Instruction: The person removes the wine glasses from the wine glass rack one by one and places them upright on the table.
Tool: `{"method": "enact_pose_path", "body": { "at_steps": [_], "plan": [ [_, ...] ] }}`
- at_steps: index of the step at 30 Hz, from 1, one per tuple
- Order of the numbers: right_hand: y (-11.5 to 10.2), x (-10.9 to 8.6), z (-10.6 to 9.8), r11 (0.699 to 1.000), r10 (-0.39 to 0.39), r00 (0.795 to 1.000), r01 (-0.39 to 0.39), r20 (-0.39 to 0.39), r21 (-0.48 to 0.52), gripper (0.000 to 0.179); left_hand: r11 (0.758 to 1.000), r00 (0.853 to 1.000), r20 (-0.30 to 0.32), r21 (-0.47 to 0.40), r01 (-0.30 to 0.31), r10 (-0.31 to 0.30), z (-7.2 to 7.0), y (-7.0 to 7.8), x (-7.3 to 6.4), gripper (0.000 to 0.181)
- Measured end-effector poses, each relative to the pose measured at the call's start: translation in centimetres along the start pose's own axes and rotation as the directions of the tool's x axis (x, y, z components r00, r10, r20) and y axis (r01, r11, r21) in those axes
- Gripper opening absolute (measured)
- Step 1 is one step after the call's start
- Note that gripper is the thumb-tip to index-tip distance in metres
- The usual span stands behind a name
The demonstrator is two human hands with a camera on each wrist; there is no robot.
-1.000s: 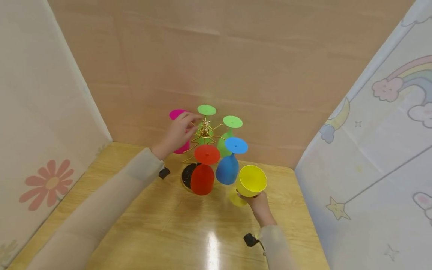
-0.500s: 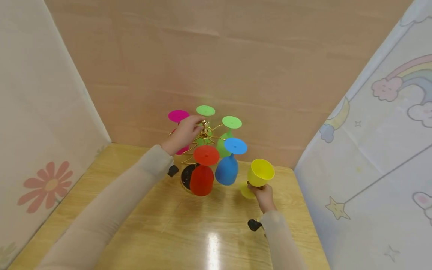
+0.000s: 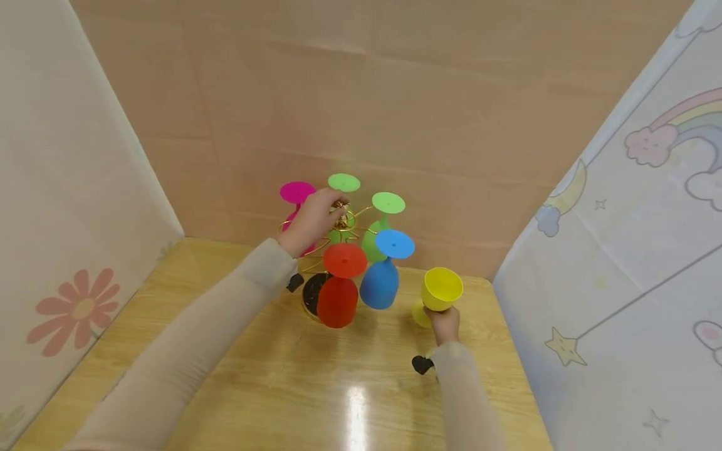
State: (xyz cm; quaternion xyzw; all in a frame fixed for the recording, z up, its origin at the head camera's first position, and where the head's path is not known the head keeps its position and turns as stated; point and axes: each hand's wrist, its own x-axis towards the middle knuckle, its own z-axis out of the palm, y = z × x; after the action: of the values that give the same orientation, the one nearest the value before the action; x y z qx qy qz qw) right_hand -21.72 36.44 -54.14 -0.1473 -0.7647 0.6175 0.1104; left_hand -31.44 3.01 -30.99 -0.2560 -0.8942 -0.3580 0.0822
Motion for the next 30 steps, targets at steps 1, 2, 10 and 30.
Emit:
{"method": "enact_pose_path", "body": {
  "at_steps": [1,2,10,30],
  "plan": [
    [0.1,0.1,0.0,1.000,0.016,1.000,-0.016,-0.002,-0.008,0.036,1.000,1.000,0.001,0.001,0.001,-0.001,0.0,0.0,0.0,0.025],
    [0.2,0.2,0.0,0.999,0.034,0.999,-0.034,-0.008,-0.017,0.037,1.000,1.000,0.003,0.004,0.003,-0.003,0.0,0.1,-0.1,0.025],
    [0.7,0.5,-0.1,0.984,0.140,0.990,-0.140,-0.008,-0.111,0.045,1.000,1.000,0.023,-0.006,-0.002,0.002,0.0,0.0,-0.4,0.026],
    [1.7,0.3,-0.5,0.983,0.165,0.986,-0.165,-0.006,-0.081,0.046,0.990,0.985,0.123,-0.089,-0.108,0.118,-0.5,-0.3,0.0,0.025]
  ]
}}
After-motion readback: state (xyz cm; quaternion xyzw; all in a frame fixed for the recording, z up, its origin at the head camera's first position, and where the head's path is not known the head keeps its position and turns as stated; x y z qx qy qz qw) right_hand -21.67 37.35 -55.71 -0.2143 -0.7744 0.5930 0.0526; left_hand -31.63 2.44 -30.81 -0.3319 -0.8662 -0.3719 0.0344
